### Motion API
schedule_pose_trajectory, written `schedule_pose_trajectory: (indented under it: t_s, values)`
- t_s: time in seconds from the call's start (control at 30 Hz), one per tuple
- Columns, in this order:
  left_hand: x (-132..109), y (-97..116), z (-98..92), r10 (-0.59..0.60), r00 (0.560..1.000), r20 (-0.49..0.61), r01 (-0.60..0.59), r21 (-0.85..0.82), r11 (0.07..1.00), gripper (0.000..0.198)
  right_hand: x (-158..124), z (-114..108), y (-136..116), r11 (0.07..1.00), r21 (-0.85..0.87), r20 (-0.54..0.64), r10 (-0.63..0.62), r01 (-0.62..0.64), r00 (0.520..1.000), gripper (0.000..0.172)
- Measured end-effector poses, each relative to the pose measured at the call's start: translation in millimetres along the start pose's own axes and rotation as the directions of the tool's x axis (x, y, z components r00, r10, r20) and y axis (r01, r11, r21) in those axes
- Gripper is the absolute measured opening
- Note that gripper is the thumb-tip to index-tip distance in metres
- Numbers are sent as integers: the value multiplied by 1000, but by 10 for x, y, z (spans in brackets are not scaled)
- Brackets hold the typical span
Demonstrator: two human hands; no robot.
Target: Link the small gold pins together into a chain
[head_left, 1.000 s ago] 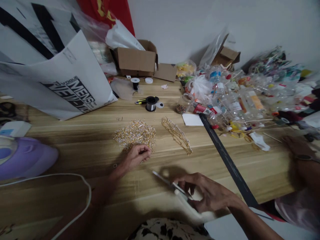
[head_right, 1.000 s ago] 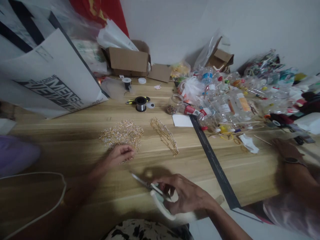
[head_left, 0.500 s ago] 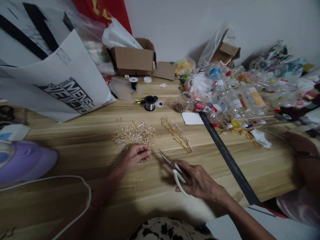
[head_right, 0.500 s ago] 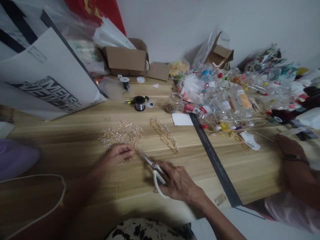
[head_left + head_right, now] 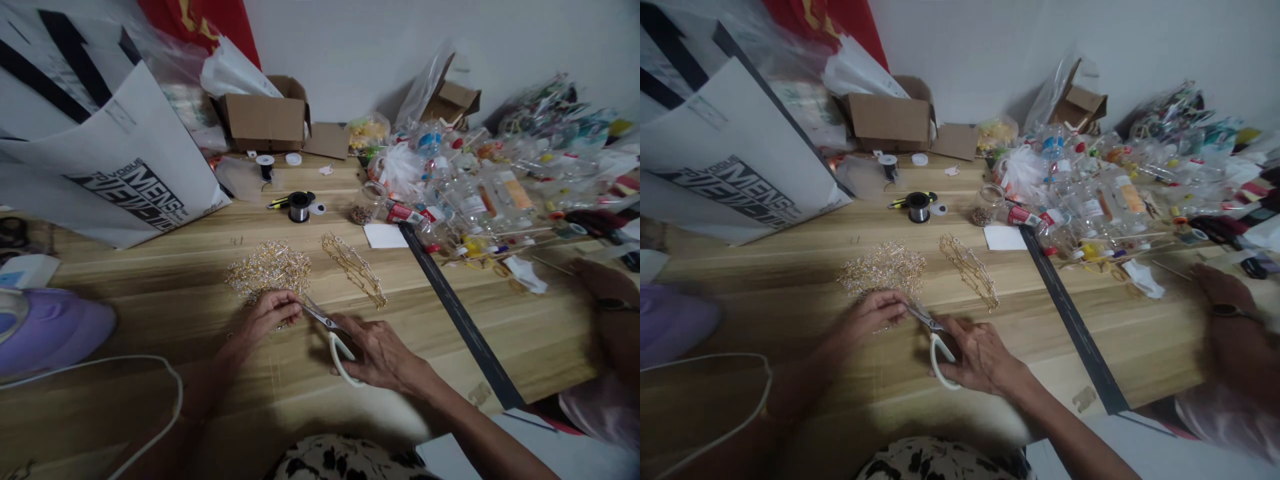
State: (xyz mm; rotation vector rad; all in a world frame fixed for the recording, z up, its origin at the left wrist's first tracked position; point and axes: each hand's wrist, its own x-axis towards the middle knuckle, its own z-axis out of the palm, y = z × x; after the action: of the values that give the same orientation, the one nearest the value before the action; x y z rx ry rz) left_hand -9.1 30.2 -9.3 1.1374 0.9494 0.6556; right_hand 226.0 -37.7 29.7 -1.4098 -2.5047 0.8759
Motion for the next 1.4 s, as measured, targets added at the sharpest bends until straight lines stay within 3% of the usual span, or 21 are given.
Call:
schedule_pose_trajectory:
  t_s: [0.57, 0.83, 1.4]
  values:
    - [11, -24, -29, -22, 1000, 19, 22, -3, 1000, 19, 107, 116, 90, 997, 30, -11, -68, 68, 998, 57]
    - [26, -45, -24, -27, 1000, 4, 27, -4, 1000, 22, 93, 114, 44, 999, -21, 38, -30, 31, 999, 47]
    - [8, -21, -6, -11, 1000, 25, 10, 63, 998, 23, 76, 182, -58, 990, -142, 42, 3, 3, 999, 48]
